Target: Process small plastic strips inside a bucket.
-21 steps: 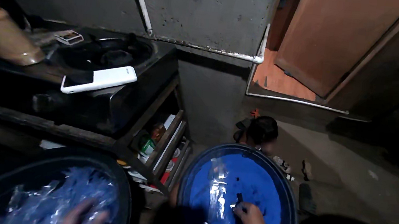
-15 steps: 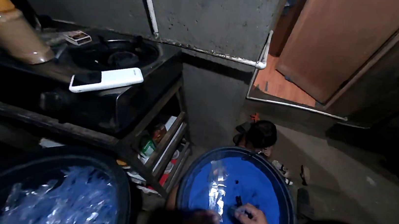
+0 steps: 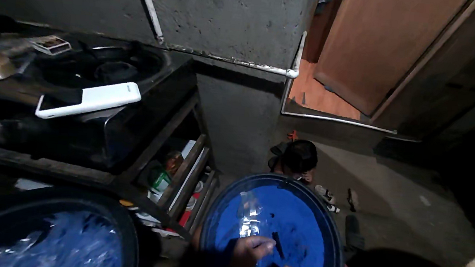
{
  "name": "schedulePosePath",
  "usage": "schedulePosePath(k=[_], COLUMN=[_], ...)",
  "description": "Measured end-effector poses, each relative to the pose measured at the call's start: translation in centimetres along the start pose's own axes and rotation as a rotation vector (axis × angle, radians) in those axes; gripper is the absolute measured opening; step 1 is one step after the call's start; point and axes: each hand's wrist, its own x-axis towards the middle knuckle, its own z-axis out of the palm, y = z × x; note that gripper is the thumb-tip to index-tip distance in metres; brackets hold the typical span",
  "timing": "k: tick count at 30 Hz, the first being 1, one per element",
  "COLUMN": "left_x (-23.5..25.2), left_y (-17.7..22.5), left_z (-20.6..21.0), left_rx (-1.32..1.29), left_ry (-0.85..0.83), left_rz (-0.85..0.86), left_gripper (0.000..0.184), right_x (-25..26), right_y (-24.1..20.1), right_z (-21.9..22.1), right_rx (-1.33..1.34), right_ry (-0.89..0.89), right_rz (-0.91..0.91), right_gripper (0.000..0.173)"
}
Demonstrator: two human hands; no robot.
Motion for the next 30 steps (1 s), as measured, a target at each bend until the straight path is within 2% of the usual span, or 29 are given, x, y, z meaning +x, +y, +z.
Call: schedulePosePath(k=[3, 8, 12, 13, 16, 17, 20, 21, 23, 25, 27, 29, 30], left_x=[0.1, 0.0, 0.1, 0.2, 0.6, 0.9, 1.2, 1.0, 0.4, -0.2, -0.3, -0.4, -0.4], left_y=[0.1, 0.9, 1.0, 1.2, 1.5, 1.5, 1.4, 1.3, 0.8, -0.4, -1.3, -1.0, -0.7], left_z=[-0.3, -0.7, -0.4, -0.3, 0.2, 0.2, -0.3, -0.3, -0.5, -1.2, -1.8, -2.1, -2.3], left_rx=[0.017, 0.04, 0.051, 0.068, 0.086, 0.063, 0.015, 0.009, 0.015, 0.014, -0.073, -0.113, -0.08], left_ry=[0.003, -0.051, -0.082, -0.094, -0.093, -0.093, -0.244, -0.305, -0.352, -0.325, -0.227, -0.106, -0.06], left_rz=[0.063, 0.059, 0.057, 0.058, 0.096, 0.107, 0.055, 0.017, -0.026, 0.025, 0.07, 0.052, 0.061], left_gripper=[0.017, 0.016, 0.016, 0.016, 0.018, 0.021, 0.037, 0.039, 0.03, 0.02, 0.014, 0.011, 0.011], right_x=[0.2, 0.5, 1.7, 2.0, 2.7, 2.8, 3.2, 3.4, 3.9, 4.1, 3.8, 2.7, 1.9], right_y=[0.2, 0.3, 0.1, 0.1, -0.4, -0.8, -2.1, -2.5, -2.8, -2.9, -2.5, -2.0, -1.5], right_z=[-0.1, -0.6, -1.3, -1.1, -0.3, -0.2, 0.0, -0.2, -0.9, -1.8, -2.4, -2.8, -3.2], right_rx=[-0.01, 0.04, 0.102, 0.112, 0.135, 0.174, 0.489, 0.585, 0.703, 0.745, 0.765, 0.672, 0.507], right_ry=[-0.02, -0.042, -0.083, -0.089, -0.095, -0.082, 0.108, 0.188, 0.335, 0.454, 0.508, 0.445, 0.337], right_rz=[-0.022, -0.003, 0.052, 0.024, -0.063, -0.051, 0.057, 0.074, 0.095, 0.127, 0.166, 0.246, 0.294], right_gripper=[0.016, 0.018, 0.048, 0.047, 0.021, 0.019, 0.016, 0.017, 0.02, 0.021, 0.022, 0.022, 0.022])
